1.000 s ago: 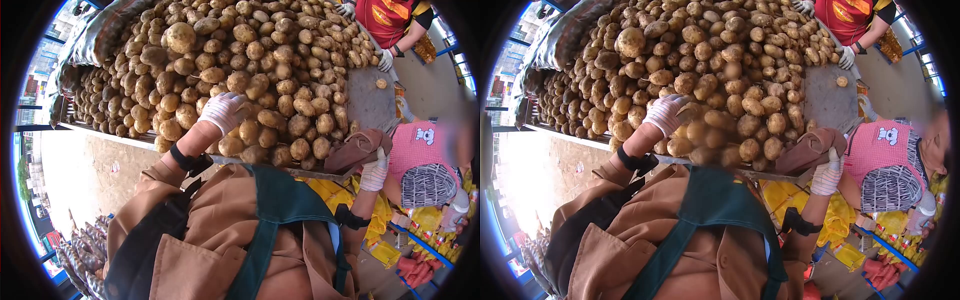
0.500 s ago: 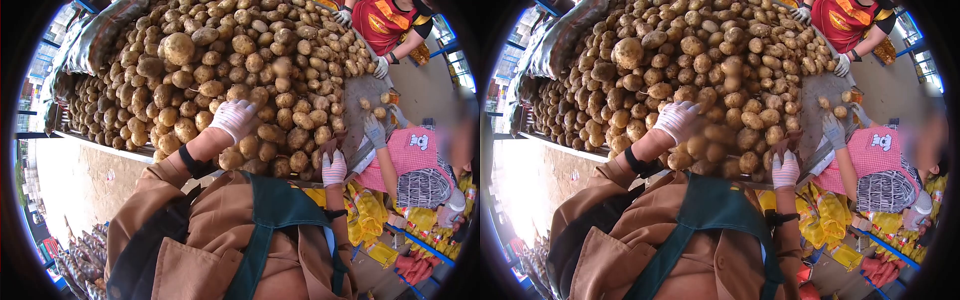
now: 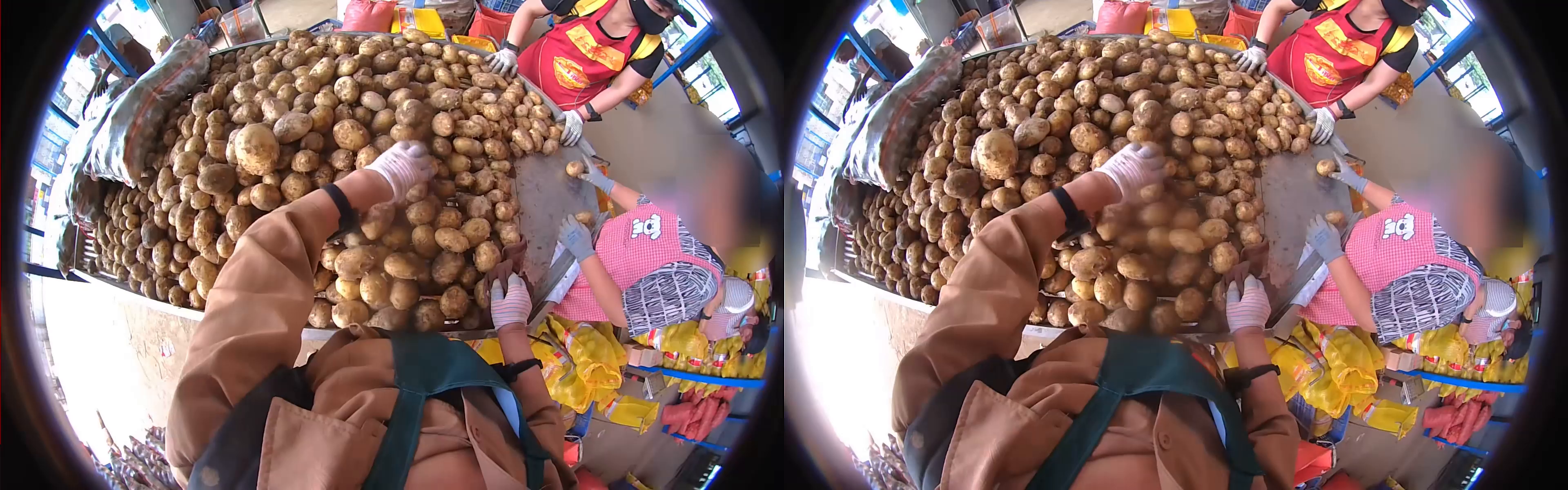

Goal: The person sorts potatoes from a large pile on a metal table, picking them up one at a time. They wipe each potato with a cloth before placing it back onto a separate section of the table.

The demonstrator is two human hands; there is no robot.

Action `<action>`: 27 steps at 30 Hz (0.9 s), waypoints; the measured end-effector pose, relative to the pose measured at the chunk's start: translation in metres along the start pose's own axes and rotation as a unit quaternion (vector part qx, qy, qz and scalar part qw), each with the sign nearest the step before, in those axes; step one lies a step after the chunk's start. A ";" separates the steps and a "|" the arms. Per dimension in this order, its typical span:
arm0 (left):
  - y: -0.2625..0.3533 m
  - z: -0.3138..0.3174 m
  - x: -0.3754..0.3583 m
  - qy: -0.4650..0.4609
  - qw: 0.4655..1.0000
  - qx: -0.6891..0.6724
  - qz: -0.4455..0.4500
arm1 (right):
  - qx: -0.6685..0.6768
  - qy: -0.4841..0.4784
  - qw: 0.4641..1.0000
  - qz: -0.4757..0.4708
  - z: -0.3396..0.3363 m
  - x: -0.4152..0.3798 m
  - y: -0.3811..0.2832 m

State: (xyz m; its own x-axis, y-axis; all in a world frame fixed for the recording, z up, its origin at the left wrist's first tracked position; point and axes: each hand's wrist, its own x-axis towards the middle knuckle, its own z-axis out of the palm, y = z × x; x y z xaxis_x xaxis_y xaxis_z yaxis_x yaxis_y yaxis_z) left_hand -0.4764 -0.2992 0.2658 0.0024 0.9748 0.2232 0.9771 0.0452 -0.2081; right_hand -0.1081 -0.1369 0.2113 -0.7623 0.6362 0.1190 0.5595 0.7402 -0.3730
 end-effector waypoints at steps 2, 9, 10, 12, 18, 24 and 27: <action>-0.015 -0.027 0.011 -0.042 0.993 0.009 -0.109 | 0.018 -0.008 1.000 0.000 -0.007 0.002 -0.008; -0.009 0.001 0.056 -0.049 0.985 -0.103 -0.129 | 0.010 -0.029 0.999 0.013 -0.012 0.003 -0.013; -0.008 0.012 0.067 -0.069 0.984 -0.105 -0.124 | 0.008 -0.020 1.000 0.011 -0.011 0.002 -0.012; -0.004 0.017 0.089 -0.117 0.983 -0.085 -0.117 | -0.002 0.005 1.000 0.001 -0.006 0.001 -0.009; -0.001 0.052 0.147 -0.152 0.985 0.031 -0.080 | 0.005 -0.016 1.000 0.022 -0.006 0.001 -0.007; 0.002 0.119 0.181 -0.176 0.967 -0.055 -0.174 | 0.020 -0.011 0.999 0.028 -0.001 -0.005 0.001; 0.004 0.092 0.188 -0.209 0.943 -0.067 -0.252 | 0.034 0.000 0.999 0.032 0.001 -0.006 0.002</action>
State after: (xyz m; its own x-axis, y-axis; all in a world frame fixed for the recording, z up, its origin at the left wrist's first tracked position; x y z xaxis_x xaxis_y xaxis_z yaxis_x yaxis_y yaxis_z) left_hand -0.4917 -0.0958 0.2198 -0.5261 0.8391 -0.1381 0.8498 0.5250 -0.0476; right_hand -0.1027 -0.1397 0.2088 -0.7261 0.6812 0.0936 0.5833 0.6823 -0.4407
